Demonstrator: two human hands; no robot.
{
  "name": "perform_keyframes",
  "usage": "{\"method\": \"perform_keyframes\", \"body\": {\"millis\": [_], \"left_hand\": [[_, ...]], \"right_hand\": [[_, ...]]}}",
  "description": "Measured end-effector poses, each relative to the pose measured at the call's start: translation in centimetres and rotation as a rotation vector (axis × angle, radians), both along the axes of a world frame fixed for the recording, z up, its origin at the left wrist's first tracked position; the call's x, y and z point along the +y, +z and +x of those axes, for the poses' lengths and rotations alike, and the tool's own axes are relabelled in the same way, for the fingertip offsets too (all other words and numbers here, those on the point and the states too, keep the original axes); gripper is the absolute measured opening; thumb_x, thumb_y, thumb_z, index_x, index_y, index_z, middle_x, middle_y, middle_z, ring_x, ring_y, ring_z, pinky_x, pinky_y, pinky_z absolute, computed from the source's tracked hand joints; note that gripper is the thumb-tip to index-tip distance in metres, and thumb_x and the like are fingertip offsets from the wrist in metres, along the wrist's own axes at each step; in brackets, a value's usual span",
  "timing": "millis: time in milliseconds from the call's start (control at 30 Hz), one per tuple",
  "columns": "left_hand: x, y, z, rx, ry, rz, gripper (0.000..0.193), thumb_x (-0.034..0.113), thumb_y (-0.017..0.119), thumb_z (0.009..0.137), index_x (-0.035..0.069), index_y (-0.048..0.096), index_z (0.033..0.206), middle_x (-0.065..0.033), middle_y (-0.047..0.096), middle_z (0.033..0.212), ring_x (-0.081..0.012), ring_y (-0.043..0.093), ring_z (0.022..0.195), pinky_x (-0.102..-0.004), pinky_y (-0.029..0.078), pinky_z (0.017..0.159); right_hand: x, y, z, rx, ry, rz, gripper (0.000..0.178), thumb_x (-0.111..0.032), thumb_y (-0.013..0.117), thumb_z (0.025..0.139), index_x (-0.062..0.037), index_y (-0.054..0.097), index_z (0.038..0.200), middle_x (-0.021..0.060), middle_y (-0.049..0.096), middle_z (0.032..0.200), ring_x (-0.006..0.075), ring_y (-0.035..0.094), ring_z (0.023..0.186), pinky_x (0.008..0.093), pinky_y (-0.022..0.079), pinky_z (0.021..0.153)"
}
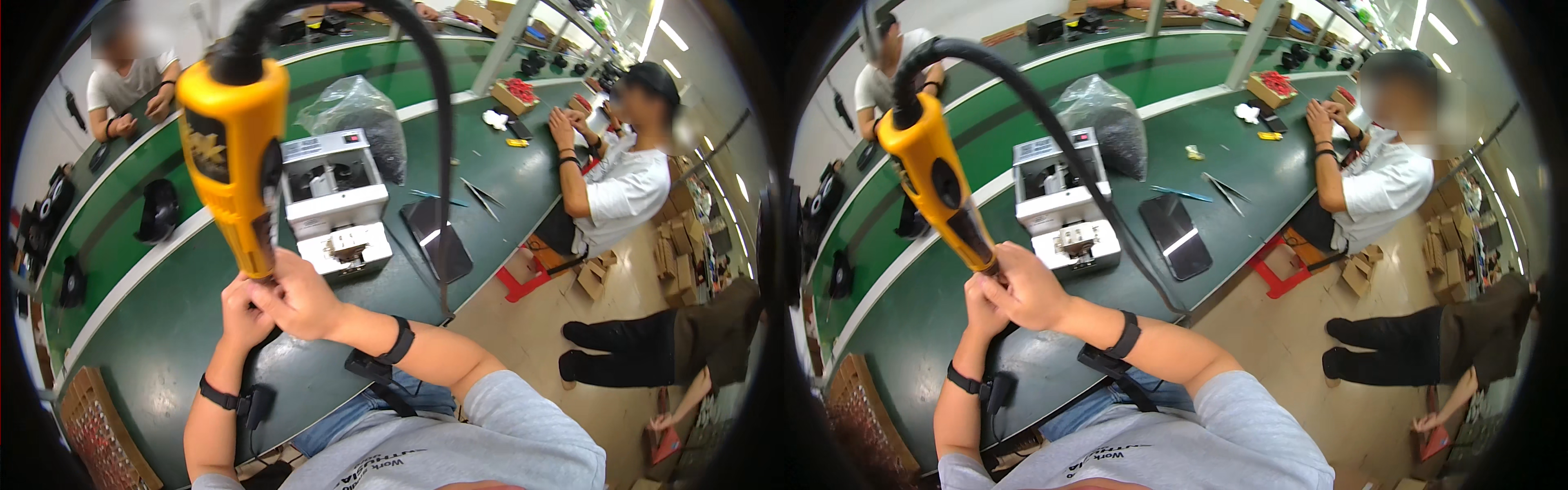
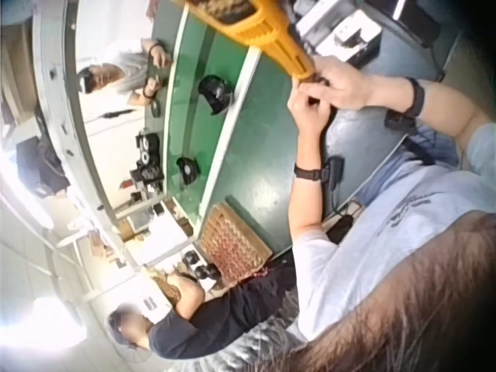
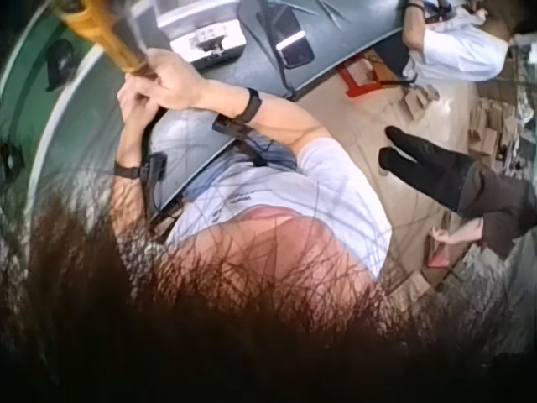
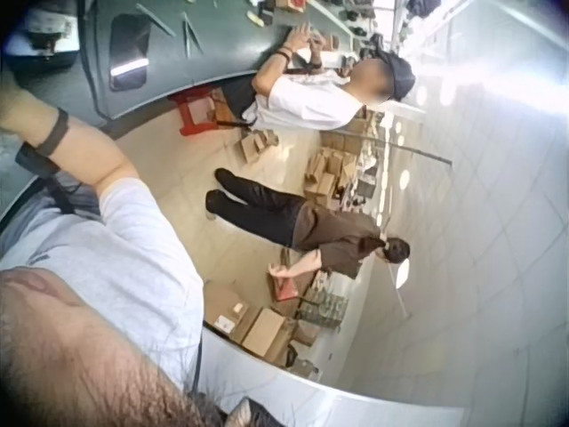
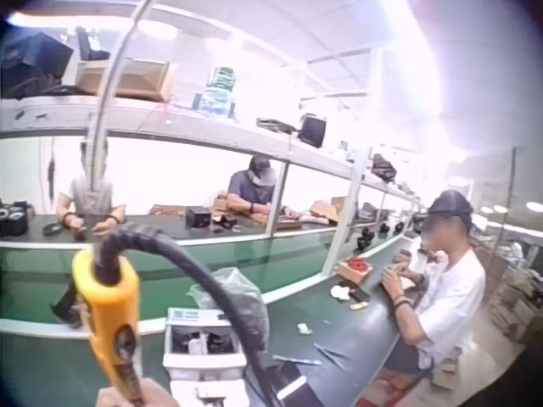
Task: Assembling components into plastic electronic housings using a heat gun and hand tools on a factory production line.
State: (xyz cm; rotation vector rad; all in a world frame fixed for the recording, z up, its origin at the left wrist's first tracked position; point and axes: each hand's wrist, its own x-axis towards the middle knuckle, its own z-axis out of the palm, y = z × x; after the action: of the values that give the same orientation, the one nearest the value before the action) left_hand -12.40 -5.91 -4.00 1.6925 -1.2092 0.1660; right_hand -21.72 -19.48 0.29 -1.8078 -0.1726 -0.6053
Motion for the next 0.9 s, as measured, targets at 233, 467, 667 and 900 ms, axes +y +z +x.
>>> {"method": "perform_keyframes", "body": {"millis": [233,467,667,900], "left_hand": [[2.0,-2.3,1.3,-0.013,0.092,0.044,0.019,0.014,0.077,0.08,-0.001,0.065,0.08,-0.0146,0.068,0.079,-0.0293,0.067,0.071,-0.0391,0.049,0.065],[1.5,-3.0,1.2,0.014,0.059,-0.005,0.021,0.014,0.071,0.091,-0.005,0.063,0.092,-0.014,0.069,0.086,-0.0272,0.067,0.079,-0.0387,0.05,0.071],[2.6,-3.9,2.2,0.088,0.064,-0.021,0.02,0.013,0.068,0.093,-0.005,0.063,0.1,-0.0158,0.068,0.094,-0.0288,0.065,0.083,-0.0388,0.049,0.075],[1.6,-2.3,1.0,0.003,-0.03,-0.114,0.021,0.015,0.063,0.099,-0.005,0.063,0.094,-0.0129,0.066,0.089,-0.0257,0.062,0.081,-0.0368,0.048,0.075]], "right_hand": [[1.3,0.2,0.8,-0.101,-0.062,0.042,0.026,-0.025,0.064,0.093,-0.0002,0.059,0.099,0.0173,0.056,0.089,0.0363,0.054,0.084,0.0443,0.045,0.075],[0.6,0.4,0.2,-0.124,-0.058,-0.014,0.028,-0.027,0.062,0.095,-0.0008,0.052,0.09,0.0171,0.054,0.083,0.0376,0.052,0.083,0.046,0.042,0.075],[0.9,0.4,0.8,-0.138,-0.003,-0.014,0.027,-0.027,0.061,0.096,-0.0012,0.053,0.091,0.0167,0.052,0.084,0.0369,0.051,0.084,0.0453,0.042,0.076],[1.1,-0.3,1.3,-0.225,-0.104,-0.041,0.024,-0.022,0.064,0.092,-0.0005,0.054,0.096,0.0158,0.05,0.093,0.035,0.048,0.089,0.0443,0.042,0.077]]}}
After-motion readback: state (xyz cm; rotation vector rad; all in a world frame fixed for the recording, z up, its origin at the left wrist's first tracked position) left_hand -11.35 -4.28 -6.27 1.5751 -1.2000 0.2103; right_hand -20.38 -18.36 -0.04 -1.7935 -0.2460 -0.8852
